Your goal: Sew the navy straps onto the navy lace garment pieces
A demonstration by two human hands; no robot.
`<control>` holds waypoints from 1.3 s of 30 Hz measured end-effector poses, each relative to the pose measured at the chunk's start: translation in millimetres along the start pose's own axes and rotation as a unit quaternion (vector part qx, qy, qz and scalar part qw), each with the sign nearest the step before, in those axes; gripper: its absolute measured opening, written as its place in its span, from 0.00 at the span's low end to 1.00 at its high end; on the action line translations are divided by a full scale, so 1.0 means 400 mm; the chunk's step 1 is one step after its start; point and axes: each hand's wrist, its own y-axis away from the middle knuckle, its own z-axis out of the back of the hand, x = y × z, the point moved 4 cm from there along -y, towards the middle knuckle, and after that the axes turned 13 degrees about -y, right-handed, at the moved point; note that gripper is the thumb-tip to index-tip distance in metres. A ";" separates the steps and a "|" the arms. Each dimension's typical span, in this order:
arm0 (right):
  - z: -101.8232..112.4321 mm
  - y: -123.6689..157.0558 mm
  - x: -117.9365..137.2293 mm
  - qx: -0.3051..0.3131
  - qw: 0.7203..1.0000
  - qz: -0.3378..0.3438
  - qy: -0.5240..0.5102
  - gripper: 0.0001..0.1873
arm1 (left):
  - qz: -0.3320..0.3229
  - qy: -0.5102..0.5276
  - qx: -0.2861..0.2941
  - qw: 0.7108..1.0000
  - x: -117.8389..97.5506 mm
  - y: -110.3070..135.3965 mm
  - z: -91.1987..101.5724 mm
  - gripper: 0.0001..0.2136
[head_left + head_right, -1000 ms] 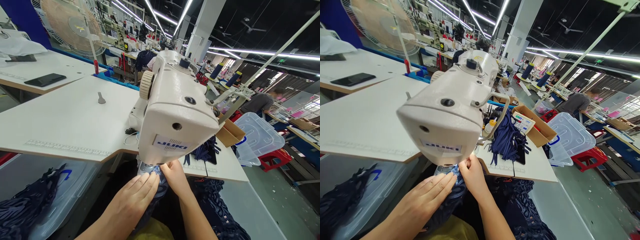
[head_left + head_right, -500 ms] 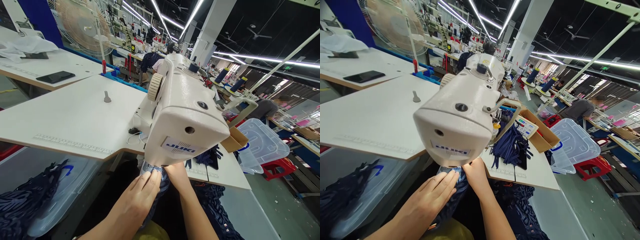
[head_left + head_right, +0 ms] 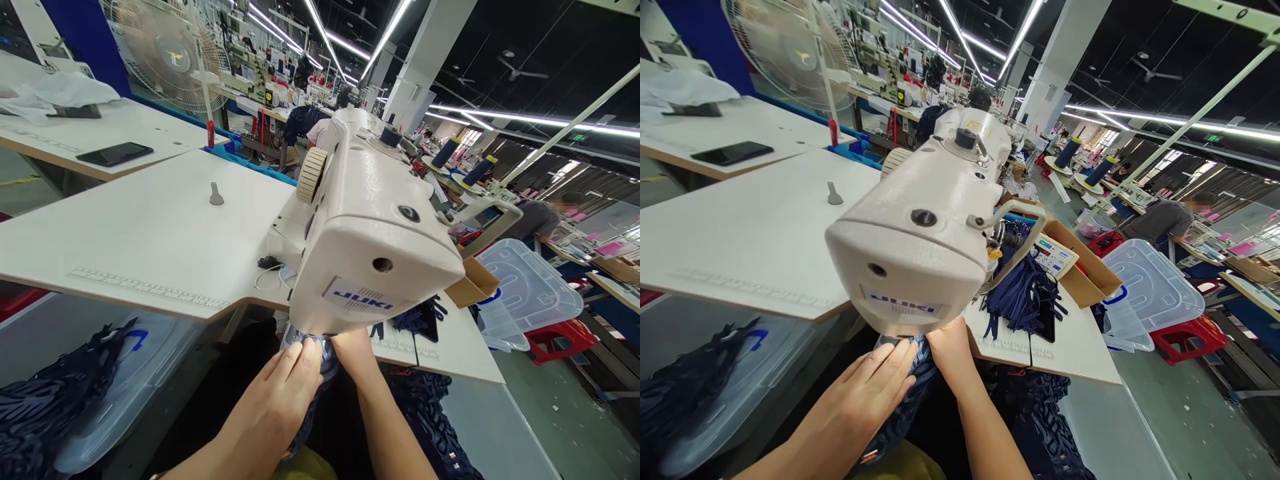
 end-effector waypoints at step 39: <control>0.013 0.031 -0.047 -0.051 0.997 -0.041 0.031 0.11 | 0.000 0.039 -0.036 0.999 0.019 0.023 -0.007 0.15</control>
